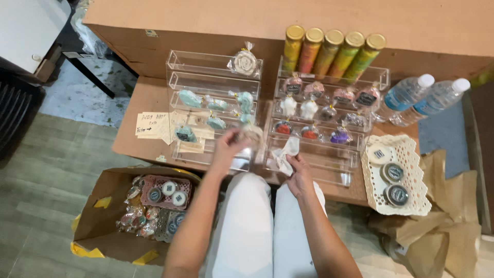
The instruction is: The person unwraps small round items from white paper by hand, then places one of the items onto a clear display rack.
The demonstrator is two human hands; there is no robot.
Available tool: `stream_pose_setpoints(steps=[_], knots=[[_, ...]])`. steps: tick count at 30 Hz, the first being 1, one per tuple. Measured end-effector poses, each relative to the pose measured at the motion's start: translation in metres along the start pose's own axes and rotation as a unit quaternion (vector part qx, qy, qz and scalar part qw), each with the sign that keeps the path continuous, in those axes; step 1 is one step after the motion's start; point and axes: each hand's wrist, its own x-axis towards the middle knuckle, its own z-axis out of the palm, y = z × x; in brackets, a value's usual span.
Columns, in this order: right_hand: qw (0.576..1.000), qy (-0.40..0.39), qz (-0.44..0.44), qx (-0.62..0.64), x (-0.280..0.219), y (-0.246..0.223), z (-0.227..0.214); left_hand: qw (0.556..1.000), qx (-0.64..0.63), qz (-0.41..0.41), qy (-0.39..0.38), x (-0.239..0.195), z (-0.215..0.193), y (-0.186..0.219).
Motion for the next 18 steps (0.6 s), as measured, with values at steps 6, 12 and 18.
stream_pose_setpoints(steps=[6, 12, 18], knots=[[0.999, 0.03, 0.025, 0.003, 0.012, 0.008, 0.022, 0.993, 0.055, 0.103, 0.015, 0.085, -0.018, 0.093], [0.994, 0.073, 0.073, 0.018, 0.025, 0.021, 0.045, 0.978, 0.097, 0.186, 0.016, 0.168, -0.033, 0.131], [0.993, 0.074, 0.093, 0.007, 0.031, 0.035, 0.057, 0.97, 0.118, 0.21, -0.001, 0.209, -0.046, 0.144]])
